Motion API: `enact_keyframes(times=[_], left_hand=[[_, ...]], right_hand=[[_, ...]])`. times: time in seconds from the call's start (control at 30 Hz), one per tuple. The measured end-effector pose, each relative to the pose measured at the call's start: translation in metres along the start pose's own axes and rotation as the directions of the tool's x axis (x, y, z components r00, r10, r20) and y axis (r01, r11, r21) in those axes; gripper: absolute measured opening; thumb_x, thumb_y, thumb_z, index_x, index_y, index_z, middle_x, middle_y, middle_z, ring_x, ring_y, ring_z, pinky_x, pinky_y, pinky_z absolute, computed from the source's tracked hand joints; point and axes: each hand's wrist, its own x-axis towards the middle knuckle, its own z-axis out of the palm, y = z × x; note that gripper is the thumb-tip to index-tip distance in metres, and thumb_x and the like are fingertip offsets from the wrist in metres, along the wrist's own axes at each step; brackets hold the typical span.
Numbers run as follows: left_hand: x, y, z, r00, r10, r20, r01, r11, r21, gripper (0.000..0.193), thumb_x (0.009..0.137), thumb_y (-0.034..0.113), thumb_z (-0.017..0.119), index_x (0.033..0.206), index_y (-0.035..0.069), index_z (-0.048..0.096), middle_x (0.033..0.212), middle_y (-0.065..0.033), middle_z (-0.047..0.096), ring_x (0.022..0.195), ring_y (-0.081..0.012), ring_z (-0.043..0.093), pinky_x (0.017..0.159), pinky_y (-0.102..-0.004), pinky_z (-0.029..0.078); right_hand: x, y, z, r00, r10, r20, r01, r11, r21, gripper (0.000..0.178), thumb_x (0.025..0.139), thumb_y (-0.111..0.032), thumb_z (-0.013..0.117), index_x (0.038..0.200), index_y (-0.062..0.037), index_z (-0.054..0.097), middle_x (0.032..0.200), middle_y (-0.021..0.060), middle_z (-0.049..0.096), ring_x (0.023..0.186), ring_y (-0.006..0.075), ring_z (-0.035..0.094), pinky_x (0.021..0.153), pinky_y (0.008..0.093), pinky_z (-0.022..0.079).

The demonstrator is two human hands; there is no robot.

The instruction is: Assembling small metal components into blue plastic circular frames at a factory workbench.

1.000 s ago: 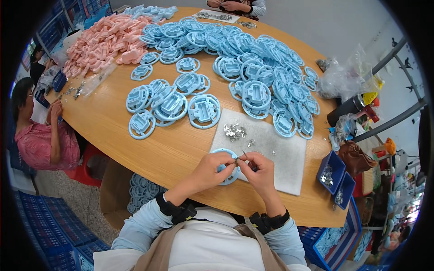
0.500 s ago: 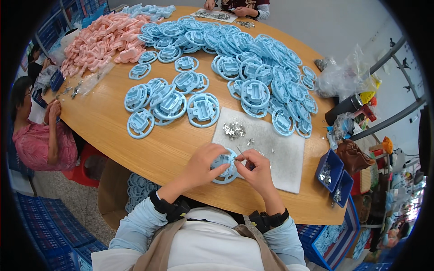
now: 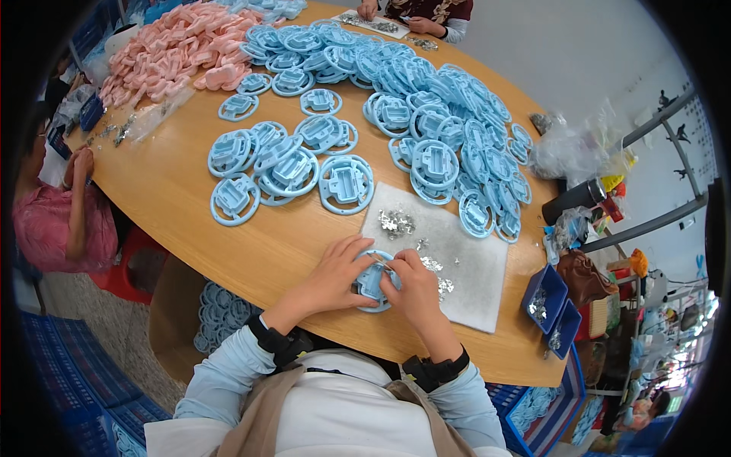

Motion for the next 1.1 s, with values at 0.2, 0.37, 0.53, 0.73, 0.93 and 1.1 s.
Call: enact_keyframes(times=[0.2,0.37,0.53,0.73,0.93,1.1], left_hand=[[-0.001,-0.002,0.003,1.0,-0.004,-0.024,0.004,1.0,-0.001,0.071,0.063,0.044,0.078,0.119,0.007,0.053,0.136,-0.0175,0.038,0.129,-0.0378,0.031,0.105,-0.0481,0.025],[0.001,0.001,0.002,0.999,-0.009,-0.038,0.008,1.0,-0.014,0.069,0.063,0.043,0.079,0.118,0.009,0.054,0.135,-0.0172,0.038,0.128,-0.0381,0.032,0.104,-0.0485,0.026],[0.001,0.002,0.001,0.998,-0.013,-0.066,0.011,1.0,-0.023,0.068,0.061,0.042,0.08,0.116,0.009,0.056,0.134,-0.0177,0.04,0.128,-0.0383,0.032,0.104,-0.0489,0.026],[0.001,0.002,0.003,0.996,-0.012,-0.089,0.01,0.999,-0.031,0.065,0.061,0.041,0.08,0.113,0.007,0.057,0.132,-0.0197,0.041,0.127,-0.0388,0.033,0.104,-0.0492,0.026],[0.002,0.004,0.005,0.996,0.01,-0.084,-0.006,0.999,0.046,0.065,0.061,0.042,0.078,0.112,0.007,0.057,0.13,-0.0222,0.043,0.129,-0.0383,0.03,0.106,-0.05,0.022],[0.004,0.021,-0.009,0.993,-0.002,-0.118,0.004,1.0,0.017,0.068,0.059,0.039,0.08,0.113,0.007,0.055,0.128,-0.0203,0.045,0.121,-0.037,0.041,0.103,-0.0487,0.027]], right_hand=[[0.001,-0.003,0.0,1.0,-0.018,0.006,0.018,0.999,-0.027,0.011,0.073,-0.01,0.065,0.082,-0.005,0.063,0.089,0.0068,0.056,0.057,0.0244,0.06,0.05,0.035,0.05],[-0.007,-0.002,0.01,0.996,-0.009,0.087,0.028,0.975,-0.222,0.013,0.073,-0.011,0.065,0.084,-0.0052,0.062,0.093,0.0067,0.056,0.06,0.0242,0.062,0.048,0.035,0.05],[-0.01,-0.013,0.012,0.997,0.037,0.066,-0.014,0.947,-0.322,0.019,0.073,-0.012,0.066,0.091,-0.007,0.063,0.103,0.0094,0.056,0.068,0.0255,0.064,0.05,0.0344,0.051],[-0.012,-0.012,0.008,0.999,0.048,-0.007,-0.048,0.973,-0.224,0.02,0.072,-0.011,0.067,0.092,-0.0108,0.067,0.109,0.0095,0.057,0.063,0.0241,0.064,0.053,0.0342,0.051],[-0.015,-0.01,0.01,0.998,-0.004,-0.064,-0.011,0.972,-0.236,0.025,0.072,-0.012,0.069,0.096,-0.0101,0.068,0.109,0.0106,0.059,0.056,0.0213,0.06,0.051,0.0313,0.048],[-0.009,0.008,-0.004,0.94,0.339,0.044,-0.337,0.9,0.276,0.031,0.075,-0.014,0.069,0.104,-0.0039,0.065,0.089,0.0055,0.064,0.051,0.0065,0.046,0.049,0.0197,0.039]])
